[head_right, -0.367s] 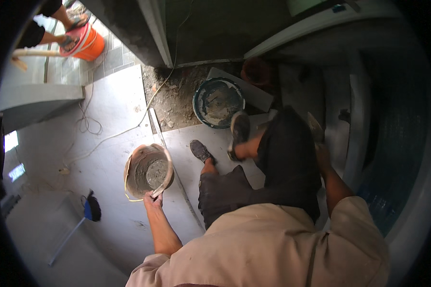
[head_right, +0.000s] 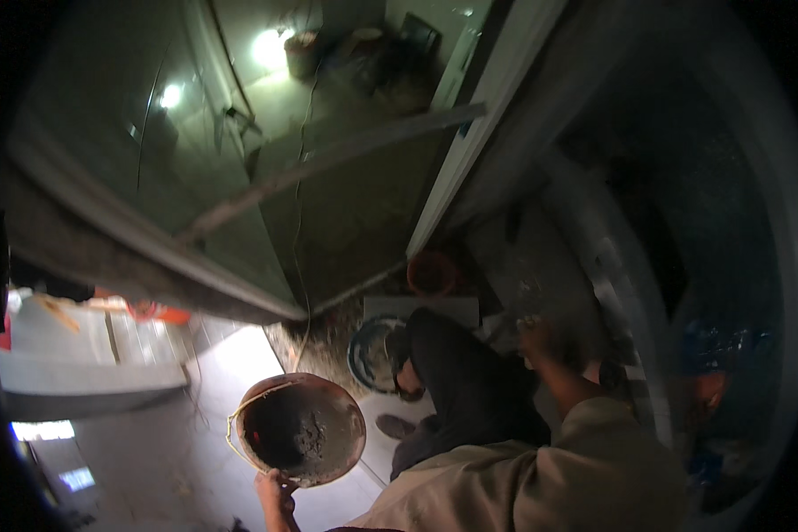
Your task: The person scoops plaster from a bucket using a trowel and applies it to the wall around a door frame. The person repeatedly scoops and smooths the plaster on the wall surface.
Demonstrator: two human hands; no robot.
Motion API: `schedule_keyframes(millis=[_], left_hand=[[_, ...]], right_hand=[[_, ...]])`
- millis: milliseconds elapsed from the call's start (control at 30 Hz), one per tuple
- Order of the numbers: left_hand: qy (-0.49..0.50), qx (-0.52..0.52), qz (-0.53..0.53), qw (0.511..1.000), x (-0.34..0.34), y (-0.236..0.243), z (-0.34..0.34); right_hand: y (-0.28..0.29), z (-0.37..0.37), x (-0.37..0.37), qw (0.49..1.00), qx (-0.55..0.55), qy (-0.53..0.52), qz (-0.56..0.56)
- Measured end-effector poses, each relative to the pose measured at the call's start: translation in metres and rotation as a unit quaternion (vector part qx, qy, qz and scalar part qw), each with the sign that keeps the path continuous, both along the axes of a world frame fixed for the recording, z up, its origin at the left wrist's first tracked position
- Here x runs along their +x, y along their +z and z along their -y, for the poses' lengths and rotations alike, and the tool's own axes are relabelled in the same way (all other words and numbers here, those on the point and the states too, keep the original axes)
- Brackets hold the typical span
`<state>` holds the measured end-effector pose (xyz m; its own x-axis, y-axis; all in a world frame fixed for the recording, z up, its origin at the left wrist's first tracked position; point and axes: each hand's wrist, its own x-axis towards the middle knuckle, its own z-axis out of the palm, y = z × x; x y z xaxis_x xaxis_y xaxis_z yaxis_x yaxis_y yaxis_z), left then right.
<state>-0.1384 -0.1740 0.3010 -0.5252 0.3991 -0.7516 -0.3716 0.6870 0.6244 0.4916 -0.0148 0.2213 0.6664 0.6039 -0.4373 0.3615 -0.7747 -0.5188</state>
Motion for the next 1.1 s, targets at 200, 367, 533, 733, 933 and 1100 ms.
schedule_keyframes(millis=[200, 367, 533, 733, 933, 1100], left_hand=[[-0.243, 0.063, 0.044, 0.967, -0.009, 0.036, -0.157], [-0.257, 0.061, 0.177, 0.948, 0.067, 0.116, -0.282], [-0.356, 0.018, 0.286, 0.89, 0.118, 0.184, -0.36], [-0.439, -0.004, 0.341, 0.832, 0.18, 0.259, -0.394], [-0.639, 0.023, 0.163, 0.751, 0.237, 0.283, -0.423], [-0.76, 0.08, 0.052, 0.643, 0.285, 0.357, -0.454]], right_hand=[[0.114, -0.136, -0.027, 0.914, 0.404, -0.034, 0.004], [0.288, -0.255, 0.001, 0.8, 0.589, -0.095, -0.064], [0.438, -0.319, 0.027, 0.745, 0.656, -0.065, -0.1], [0.483, -0.322, 0.041, 0.742, 0.646, -0.147, -0.104], [0.496, -0.246, 0.038, 0.779, 0.61, -0.127, -0.064], [0.563, -0.106, 0.0, 0.908, 0.39, 0.105, 0.113]])
